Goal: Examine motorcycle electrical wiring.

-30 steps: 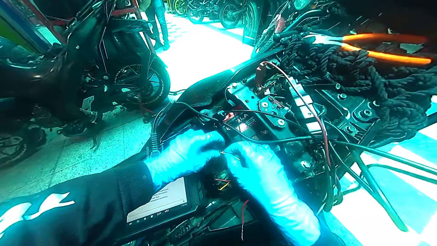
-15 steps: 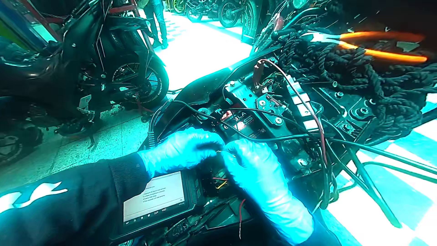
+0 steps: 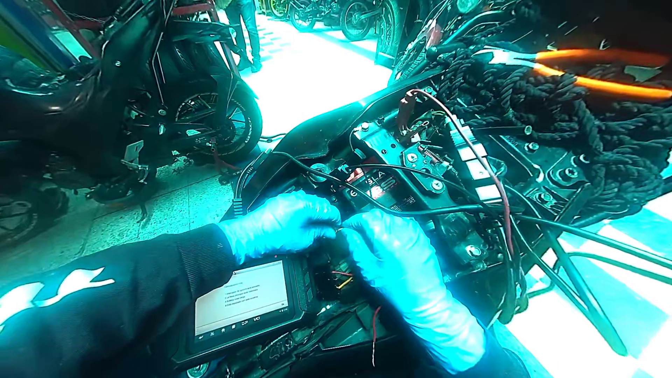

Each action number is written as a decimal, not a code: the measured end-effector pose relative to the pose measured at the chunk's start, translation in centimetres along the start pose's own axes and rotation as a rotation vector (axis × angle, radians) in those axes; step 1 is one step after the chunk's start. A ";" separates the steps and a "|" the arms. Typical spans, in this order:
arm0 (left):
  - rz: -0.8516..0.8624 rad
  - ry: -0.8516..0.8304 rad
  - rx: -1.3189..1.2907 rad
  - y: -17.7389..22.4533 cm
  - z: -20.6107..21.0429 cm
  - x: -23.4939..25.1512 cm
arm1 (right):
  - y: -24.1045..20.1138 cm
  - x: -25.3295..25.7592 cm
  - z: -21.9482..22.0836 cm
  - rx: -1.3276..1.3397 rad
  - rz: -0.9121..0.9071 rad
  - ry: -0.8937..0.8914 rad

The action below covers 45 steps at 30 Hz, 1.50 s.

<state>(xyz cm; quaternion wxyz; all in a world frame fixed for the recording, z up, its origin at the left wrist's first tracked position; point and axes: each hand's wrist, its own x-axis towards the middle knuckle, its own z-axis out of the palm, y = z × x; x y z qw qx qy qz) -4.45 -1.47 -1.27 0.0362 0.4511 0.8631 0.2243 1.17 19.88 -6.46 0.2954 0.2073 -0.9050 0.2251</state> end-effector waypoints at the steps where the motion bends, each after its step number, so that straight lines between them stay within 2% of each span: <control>1: -0.010 0.005 -0.008 0.1 0.0 0.0 | 0.0 0.0 0.0 -0.003 0.000 -0.004; 10: -0.177 0.034 0.072 1.3 0.8 0.0 | 0.0 -0.1 0.0 -0.020 -0.027 -0.011; 13: -0.331 0.039 -0.074 2.0 0.6 -0.1 | 0.2 -0.1 -0.2 0.015 -0.007 -0.040; 15: -0.348 0.054 -0.156 2.0 0.6 -0.2 | 0.2 -0.2 -0.2 0.064 0.023 -0.037; 20: -0.150 0.071 -0.016 1.1 1.4 0.0 | 0.1 -0.4 -0.1 0.161 0.108 -0.010; 27: 0.114 0.175 0.099 -0.3 2.3 -0.3 | 0.1 -0.2 -0.5 0.275 0.245 -0.129; 29: 0.073 0.097 0.023 -0.5 1.5 -0.5 | 0.3 -0.3 -0.5 0.315 0.265 -0.141; 32: -0.196 -0.167 -0.188 0.4 -0.9 0.3 | 0.4 -0.2 -0.4 0.338 0.245 -0.140; 33: -0.256 -0.202 -0.257 0.5 -1.3 0.6 | 0.4 -0.2 -0.5 0.351 0.248 -0.153; 36: -0.274 -0.193 -0.399 0.0 -1.3 0.9 | 0.3 -0.1 -0.7 0.367 0.294 -0.200; 42: -0.310 -0.276 -0.337 0.6 -2.1 1.4 | 0.2 0.0 -0.8 0.344 0.343 -0.224; 43: -0.275 -0.274 -0.324 -0.2 -1.7 1.4 | 0.2 0.0 -0.7 0.340 0.342 -0.222; 44: -0.150 -0.240 -0.319 -2.6 -0.4 1.1 | 0.1 0.0 -0.7 0.333 0.341 -0.222; 45: 0.078 -0.156 -0.303 -6.8 2.2 1.1 | 0.1 0.1 -0.7 0.319 0.341 -0.220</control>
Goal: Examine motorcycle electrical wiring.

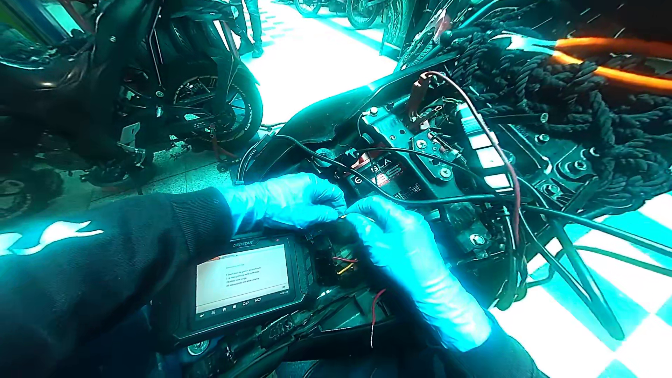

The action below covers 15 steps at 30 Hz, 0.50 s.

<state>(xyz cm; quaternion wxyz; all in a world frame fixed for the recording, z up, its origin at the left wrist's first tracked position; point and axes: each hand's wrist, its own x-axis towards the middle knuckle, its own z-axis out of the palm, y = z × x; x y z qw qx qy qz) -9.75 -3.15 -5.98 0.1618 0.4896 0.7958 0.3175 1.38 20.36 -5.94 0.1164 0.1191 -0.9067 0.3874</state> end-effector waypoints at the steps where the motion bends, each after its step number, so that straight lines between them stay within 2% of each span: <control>1: 0.051 0.017 0.048 -2.9 0.8 0.2 | 0.0 0.0 0.0 -0.005 0.006 0.001; 3: -0.066 0.001 0.100 -4.6 1.5 0.3 | 0.0 0.0 0.0 -0.014 0.012 0.000; 6: -0.211 0.003 0.081 -4.2 1.8 0.2 | -0.1 0.0 0.0 -0.025 0.011 -0.012; 8: -0.179 0.004 0.113 -4.3 1.9 -0.1 | -0.1 -0.1 0.1 -0.030 -0.001 -0.004; 10: -0.072 0.072 0.120 -4.0 2.1 -0.4 | 0.1 -0.1 0.3 -0.036 -0.052 0.030; 11: -0.046 0.130 0.090 -2.7 2.1 -0.6 | 0.2 -0.1 0.4 -0.036 -0.078 0.048; 12: -0.105 0.162 0.044 0.3 1.7 -0.6 | 0.1 -0.2 0.5 -0.041 -0.095 0.060; 13: -0.382 0.111 -0.001 5.6 0.4 -0.1 | 0.1 -0.2 0.5 -0.053 -0.110 0.069; 14: -0.537 0.111 -0.006 8.6 -0.1 0.4 | 0.0 -0.2 0.4 -0.064 -0.124 0.075; 15: -0.590 0.129 0.010 9.7 -0.3 0.6 | 0.0 -0.3 0.3 -0.078 -0.139 0.078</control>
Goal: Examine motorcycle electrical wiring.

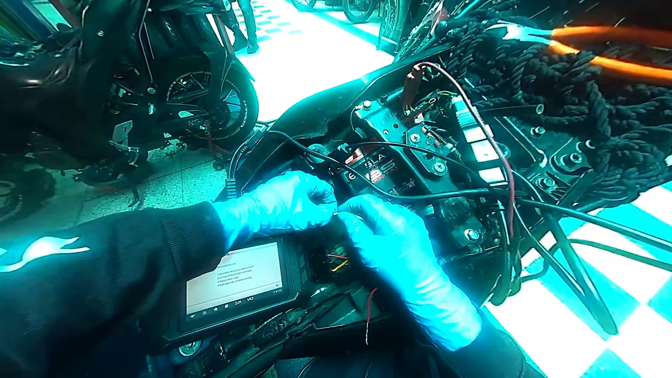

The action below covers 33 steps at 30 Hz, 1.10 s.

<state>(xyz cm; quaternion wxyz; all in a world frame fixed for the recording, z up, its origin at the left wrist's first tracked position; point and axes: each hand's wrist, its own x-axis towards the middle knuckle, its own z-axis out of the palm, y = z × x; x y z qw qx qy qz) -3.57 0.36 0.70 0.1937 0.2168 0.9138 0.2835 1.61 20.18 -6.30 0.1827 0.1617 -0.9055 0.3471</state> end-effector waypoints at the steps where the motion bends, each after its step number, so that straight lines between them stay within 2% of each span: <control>1: 0.020 0.016 0.023 0.1 0.0 -0.3 | 0.0 -0.1 0.0 -0.017 -0.009 0.004; 6: 0.133 0.018 0.107 -1.5 0.6 0.2 | 0.0 -0.1 0.0 -0.041 0.004 -0.003; 7: 0.264 0.044 0.080 -4.2 1.4 1.3 | -0.1 0.0 0.0 -0.042 0.009 -0.014; 8: 0.481 0.111 0.037 -8.5 2.8 3.5 | -0.1 0.0 0.0 -0.052 0.013 -0.021; 10: 0.563 0.049 -0.018 -12.2 3.5 5.8 | -0.3 0.0 0.0 -0.071 -0.001 -0.002; 12: 0.429 -0.076 -0.020 -11.0 2.0 5.2 | -0.2 0.1 0.1 -0.058 -0.027 0.032; 14: 0.049 -0.199 -0.020 -6.1 0.1 3.7 | 0.1 0.2 0.2 -0.016 -0.023 0.034; 15: 0.338 -0.178 -0.058 -9.2 0.5 4.7 | 0.2 0.2 0.2 -0.001 -0.011 0.025; 16: 0.538 -0.161 -0.095 -11.3 1.0 5.7 | 0.3 0.2 0.2 0.009 -0.001 0.018; 17: 0.642 -0.144 -0.110 -12.0 1.2 6.2 | 0.3 0.2 0.1 0.012 -0.003 0.013; 18: 0.653 -0.119 -0.104 -11.2 1.1 5.6 | 0.3 0.1 0.0 0.010 -0.007 0.003; 19: 0.549 -0.092 -0.062 -8.5 0.4 3.9 | 0.3 0.0 0.0 0.003 -0.011 0.000; 20: 0.228 -0.112 0.030 -3.4 -0.8 1.2 | 0.2 0.0 -0.1 0.002 -0.005 -0.002; 21: 0.074 -0.084 0.124 -0.4 -1.1 -0.1 | 0.1 0.0 -0.2 0.000 0.000 -0.002; 22: 0.064 -0.033 0.213 0.8 -1.0 -0.8 | 0.1 0.0 -0.1 -0.003 0.002 0.006; 24: 0.299 0.154 0.398 -1.2 0.3 -0.9 | 0.2 -0.1 0.1 -0.011 -0.022 0.039; 26: 0.641 0.467 0.496 -8.1 3.3 2.4 | 0.2 -0.2 0.3 -0.050 -0.088 0.078; 27: 0.695 0.518 0.521 -10.6 4.4 3.9 | 0.1 -0.2 0.4 -0.077 -0.120 0.096; 29: 0.689 0.466 0.596 -12.2 5.1 4.7 | -0.1 -0.3 0.5 -0.160 -0.170 0.121; 33: 0.722 0.390 0.823 -12.0 5.5 3.9 | 0.1 -0.7 1.1 -0.362 -0.256 0.158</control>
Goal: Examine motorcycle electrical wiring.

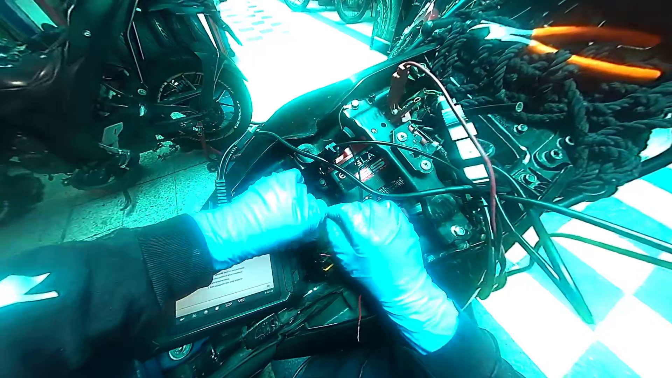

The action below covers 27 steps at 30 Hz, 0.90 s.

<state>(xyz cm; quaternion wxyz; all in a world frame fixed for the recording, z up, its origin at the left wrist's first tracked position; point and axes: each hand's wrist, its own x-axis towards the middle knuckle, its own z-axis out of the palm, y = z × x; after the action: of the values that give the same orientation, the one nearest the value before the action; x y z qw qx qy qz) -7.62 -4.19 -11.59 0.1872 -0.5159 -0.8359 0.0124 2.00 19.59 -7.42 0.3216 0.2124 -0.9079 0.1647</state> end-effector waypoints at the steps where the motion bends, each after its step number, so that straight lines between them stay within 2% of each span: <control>1: 0.006 -0.002 0.033 0.4 -0.1 -0.1 | -0.1 0.0 0.1 -0.015 -0.026 0.034; 4: -0.009 0.023 0.100 1.3 0.0 -0.1 | -0.2 0.1 0.2 -0.030 -0.086 0.098; 7: -0.046 0.021 0.069 1.3 0.2 0.0 | -0.2 0.2 0.0 0.002 -0.060 0.043; 10: -0.101 0.011 -0.179 -0.1 0.2 0.3 | -0.2 0.7 -0.5 0.083 -0.016 0.014; 13: -0.224 -0.186 -0.554 -2.4 -1.3 0.8 | 0.5 0.3 0.0 0.156 0.032 -0.031; 15: -0.289 -0.300 -0.754 -3.6 -1.8 1.3 | 3.4 -1.9 2.9 0.139 0.025 -0.022; 17: -0.318 -0.341 -0.807 -4.2 -1.8 1.4 | 5.2 -3.3 4.8 0.120 0.023 -0.046; 19: -0.360 -0.339 -0.806 -4.3 -1.5 1.5 | 4.6 -2.7 4.1 0.114 0.010 -0.033; 22: -0.488 -0.376 -0.916 -4.3 -0.6 2.0 | 0.3 0.4 -0.1 0.120 -0.016 -0.018; 25: -0.561 -0.427 -0.995 -4.5 0.1 2.4 | -0.3 0.7 -0.4 0.080 -0.041 0.023; 27: -0.525 -0.422 -0.962 -4.6 -0.2 2.4 | -0.2 0.7 -0.3 0.082 -0.038 0.013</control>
<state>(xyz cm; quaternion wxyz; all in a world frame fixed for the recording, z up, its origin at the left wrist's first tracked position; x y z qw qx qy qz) -12.43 -4.27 -9.76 -0.2417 -0.3050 -0.8665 -0.3126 1.79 19.39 -6.73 0.3218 0.2416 -0.8940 0.1969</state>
